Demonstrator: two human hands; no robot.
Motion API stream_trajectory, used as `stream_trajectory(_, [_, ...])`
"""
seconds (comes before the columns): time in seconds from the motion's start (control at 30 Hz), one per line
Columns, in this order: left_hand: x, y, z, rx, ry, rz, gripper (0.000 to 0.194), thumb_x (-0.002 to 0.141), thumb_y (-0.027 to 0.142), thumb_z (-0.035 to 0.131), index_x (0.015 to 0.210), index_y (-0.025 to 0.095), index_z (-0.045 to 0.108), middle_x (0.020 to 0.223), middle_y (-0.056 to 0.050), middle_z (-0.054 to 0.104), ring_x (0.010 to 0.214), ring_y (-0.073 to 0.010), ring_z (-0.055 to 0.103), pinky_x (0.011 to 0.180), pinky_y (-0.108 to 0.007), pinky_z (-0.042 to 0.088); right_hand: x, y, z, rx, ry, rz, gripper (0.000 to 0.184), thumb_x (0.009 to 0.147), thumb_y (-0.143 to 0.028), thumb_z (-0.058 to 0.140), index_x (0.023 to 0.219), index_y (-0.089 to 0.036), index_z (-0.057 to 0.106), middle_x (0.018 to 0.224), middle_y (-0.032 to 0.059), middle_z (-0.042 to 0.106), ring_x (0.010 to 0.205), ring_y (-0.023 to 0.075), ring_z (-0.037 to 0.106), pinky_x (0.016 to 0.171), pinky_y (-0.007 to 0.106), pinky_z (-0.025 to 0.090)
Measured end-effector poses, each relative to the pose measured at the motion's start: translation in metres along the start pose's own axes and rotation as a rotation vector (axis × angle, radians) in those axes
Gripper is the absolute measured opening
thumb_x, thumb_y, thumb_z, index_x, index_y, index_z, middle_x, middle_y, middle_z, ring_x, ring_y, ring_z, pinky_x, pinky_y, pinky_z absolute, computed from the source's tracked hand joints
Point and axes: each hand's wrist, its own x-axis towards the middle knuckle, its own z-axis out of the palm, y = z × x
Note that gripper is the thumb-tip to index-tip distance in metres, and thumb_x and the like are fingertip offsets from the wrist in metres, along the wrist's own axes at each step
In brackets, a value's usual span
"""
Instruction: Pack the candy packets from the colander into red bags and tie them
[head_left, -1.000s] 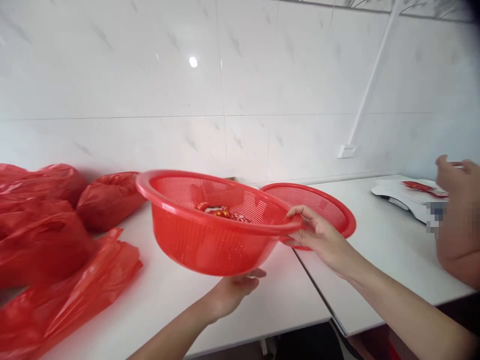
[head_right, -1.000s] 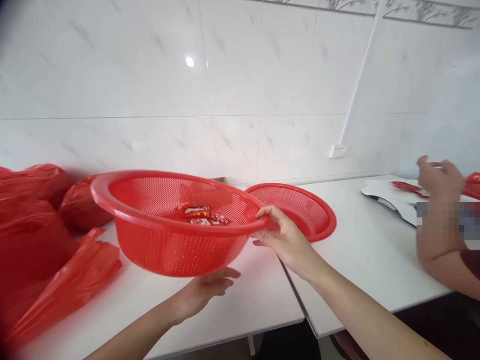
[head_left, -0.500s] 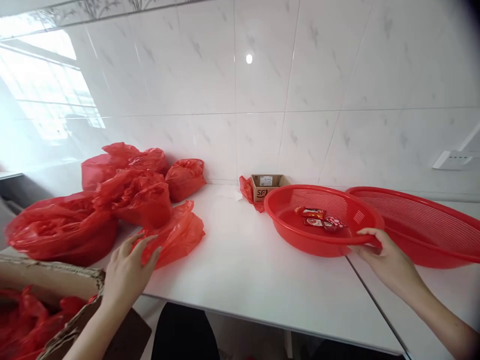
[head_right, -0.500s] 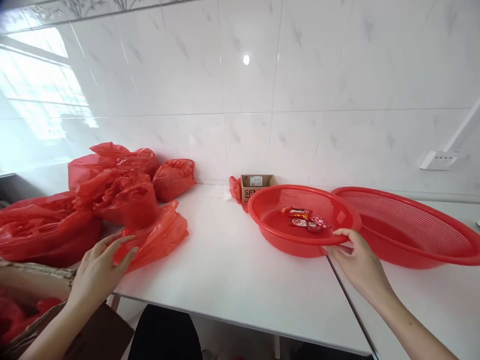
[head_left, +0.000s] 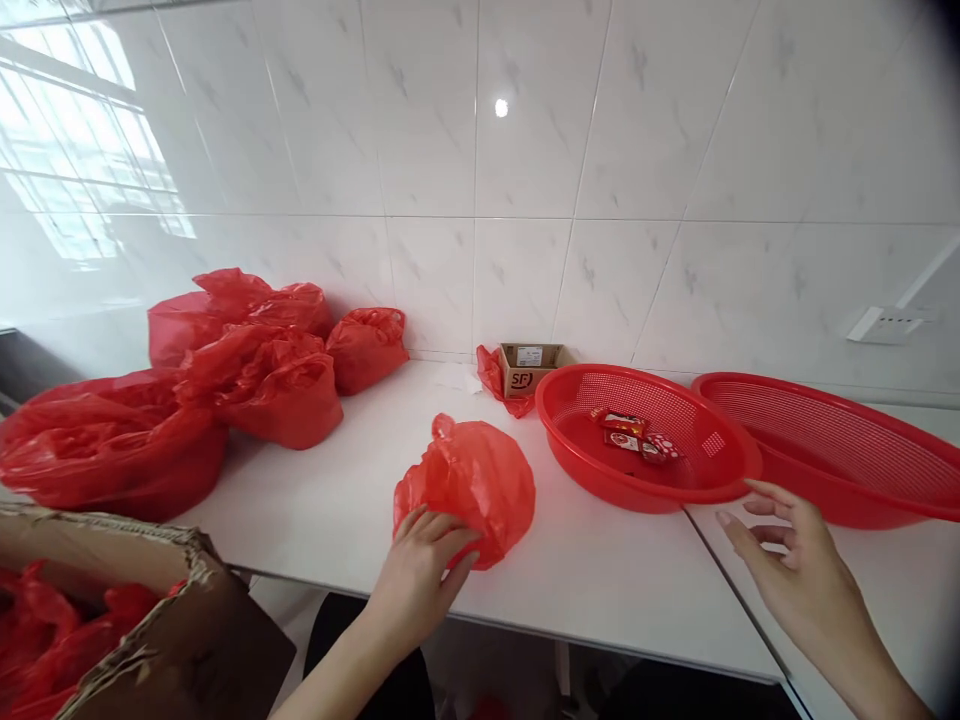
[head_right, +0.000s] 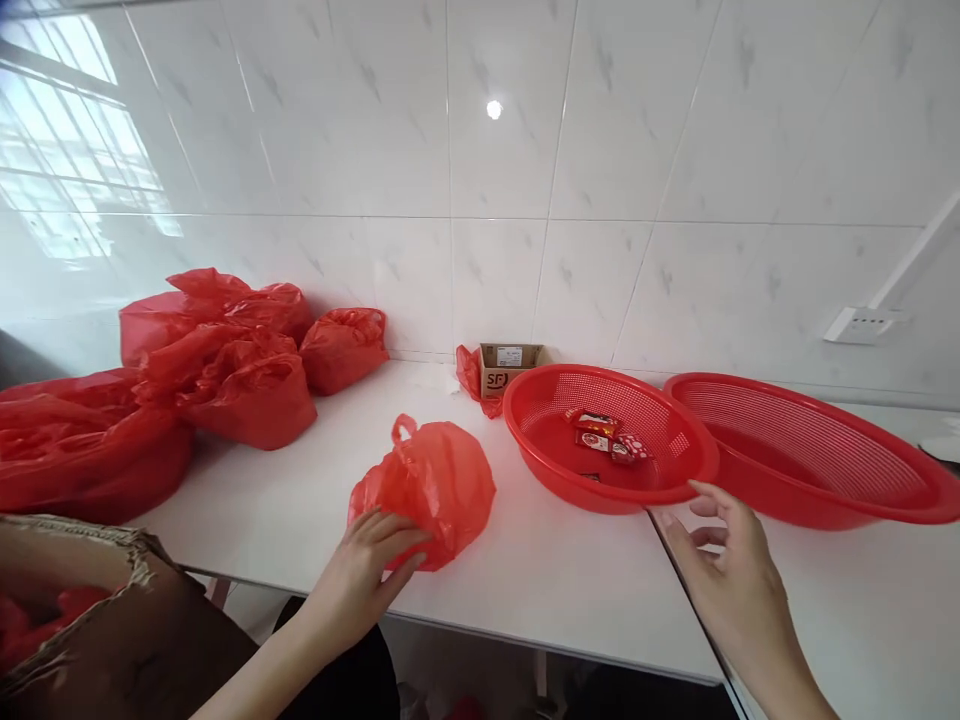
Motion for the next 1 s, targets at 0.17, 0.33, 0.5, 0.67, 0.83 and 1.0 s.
stream_trajectory(0.17, [0.02, 0.0, -0.007, 0.156, 0.252, -0.088, 0.03, 0.094, 0.033, 0.043, 0.113, 0.029, 0.066, 0.108, -0.007, 0.065, 0.095, -0.0246, 0.059, 0.082, -0.041, 0.042, -0.036, -0.061, 0.008, 0.122, -0.224, -0.307, 0.021, 0.088, -0.043, 0.053, 0.1, -0.027, 0.058, 0.099, 0.0058, 0.062, 0.085, 0.0222, 0.062, 0.078, 0.038, 0.054])
stream_trajectory(0.33, [0.049, 0.025, 0.014, 0.35, 0.282, -0.197, 0.044, 0.088, 0.043, 0.051, 0.128, 0.025, 0.057, 0.121, -0.013, 0.057, 0.098, -0.0292, 0.054, 0.08, -0.042, 0.041, -0.06, -0.122, 0.057, 0.072, -0.299, -0.783, 0.02, 0.092, -0.022, 0.047, 0.099, -0.025, 0.065, 0.113, 0.0085, 0.063, 0.108, 0.0244, 0.058, 0.093, 0.04, 0.047])
stream_trajectory(0.5, [0.065, 0.014, 0.033, 0.238, 0.097, -0.391, 0.05, 0.082, 0.026, 0.052, 0.132, 0.022, 0.051, 0.12, -0.015, 0.06, 0.107, -0.0336, 0.054, 0.083, -0.044, 0.041, -0.061, -0.125, 0.099, -0.372, -0.539, -0.72, 0.025, 0.091, -0.022, 0.047, 0.102, -0.02, 0.069, 0.116, 0.0124, 0.066, 0.109, 0.0306, 0.06, 0.095, 0.047, 0.043])
stream_trajectory(0.67, [0.05, -0.033, 0.014, 0.061, 0.016, -0.559, 0.017, 0.083, 0.024, 0.045, 0.089, 0.024, 0.061, 0.084, -0.005, 0.07, 0.077, -0.0247, 0.065, 0.06, -0.031, 0.043, -0.054, -0.089, 0.088, -0.634, -0.713, -0.479, 0.037, 0.091, -0.027, 0.046, 0.125, -0.019, 0.061, 0.096, 0.011, 0.073, 0.082, 0.0271, 0.069, 0.077, 0.041, 0.048])
stream_trajectory(0.83, [0.047, 0.0, 0.005, 0.007, 0.239, -0.512, 0.032, 0.092, 0.048, 0.039, 0.108, 0.024, 0.051, 0.117, -0.009, 0.062, 0.101, -0.025, 0.061, 0.074, -0.035, 0.047, -0.056, -0.084, 0.08, -0.639, -0.728, -0.446, 0.059, 0.09, -0.032, 0.049, 0.147, -0.021, 0.038, 0.105, 0.0124, 0.07, 0.082, 0.0267, 0.07, 0.07, 0.035, 0.049])
stream_trajectory(1.0, [0.069, 0.046, 0.036, 0.097, 0.252, -0.323, 0.059, 0.082, 0.042, 0.06, 0.137, 0.028, 0.044, 0.139, -0.015, 0.041, 0.117, -0.0369, 0.048, 0.09, -0.05, 0.04, -0.072, -0.103, 0.097, -0.639, -0.748, -0.41, 0.069, 0.084, -0.043, 0.06, 0.147, -0.025, 0.038, 0.13, 0.0175, 0.06, 0.085, 0.0271, 0.07, 0.073, 0.036, 0.05])
